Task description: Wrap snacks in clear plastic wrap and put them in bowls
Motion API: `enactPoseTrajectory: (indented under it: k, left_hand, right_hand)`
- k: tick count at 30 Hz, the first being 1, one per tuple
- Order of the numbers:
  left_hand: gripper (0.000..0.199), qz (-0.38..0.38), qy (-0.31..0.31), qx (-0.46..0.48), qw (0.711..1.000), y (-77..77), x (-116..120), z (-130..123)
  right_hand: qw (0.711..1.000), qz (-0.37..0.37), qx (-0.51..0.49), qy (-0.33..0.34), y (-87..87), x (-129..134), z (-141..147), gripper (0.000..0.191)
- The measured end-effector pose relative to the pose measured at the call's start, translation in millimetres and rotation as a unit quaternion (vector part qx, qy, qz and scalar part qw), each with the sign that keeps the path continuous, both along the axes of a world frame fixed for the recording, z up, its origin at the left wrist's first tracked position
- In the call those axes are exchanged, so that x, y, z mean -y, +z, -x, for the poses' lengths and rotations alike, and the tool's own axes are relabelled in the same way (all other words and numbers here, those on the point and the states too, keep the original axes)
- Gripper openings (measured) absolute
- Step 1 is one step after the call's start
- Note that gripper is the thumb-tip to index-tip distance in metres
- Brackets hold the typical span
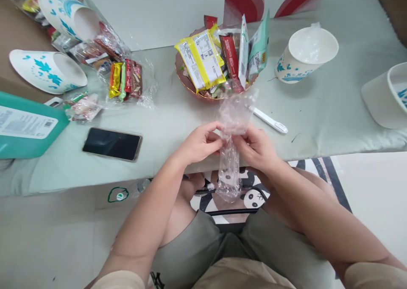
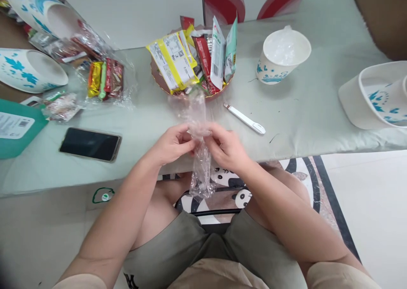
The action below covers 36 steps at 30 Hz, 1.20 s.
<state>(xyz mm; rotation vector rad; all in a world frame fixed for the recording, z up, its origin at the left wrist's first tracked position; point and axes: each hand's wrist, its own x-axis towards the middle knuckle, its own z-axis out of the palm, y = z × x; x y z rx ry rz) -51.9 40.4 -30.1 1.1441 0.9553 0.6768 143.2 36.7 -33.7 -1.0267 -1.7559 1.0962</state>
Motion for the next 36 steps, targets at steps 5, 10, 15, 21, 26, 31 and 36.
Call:
enactPoseTrajectory:
  k: [5,10,15,21,26,31,36]
  left_hand:
    - [0.018,-0.050,0.030,0.009,0.998,2.1,-5,0]
    - [0.016,-0.060,0.076,0.020,0.995,2.4,-5,0]
    - [0.071,0.023,0.063,0.068,0.995,-5.5,-4,-5]
    - [0.025,-0.054,0.026,-0.005,0.998,-5.1,-7,-8]
    - [0.018,-0.100,0.038,0.001,0.994,2.7,-5,-4]
    - [0.024,-0.011,-0.007,0.045,0.999,1.2,-3,-5]
    - [0.011,0.021,0.074,0.049,0.996,3.8,-7,-3]
  right_hand:
    - [0.994,-0.076,-0.010,0.077,0.6,-4,-6,0.032]
    - [0.992,-0.103,0.022,0.071,3.0,-4,-8,0.025]
    - [0.997,-0.052,0.056,-0.024,-2.4,-3,-3,0.027]
    - [0.995,0.085,-0.039,-0.040,0.6,-5,-4,0.043]
    - [0.991,0.121,0.042,0.024,5.4,-6,-7,0.014]
    - [0.997,0.063,0.039,-0.012,3.2,-6,-6,0.009]
    - [0.998,0.045,0.014,0.048,8.2,-8,-10,0.022]
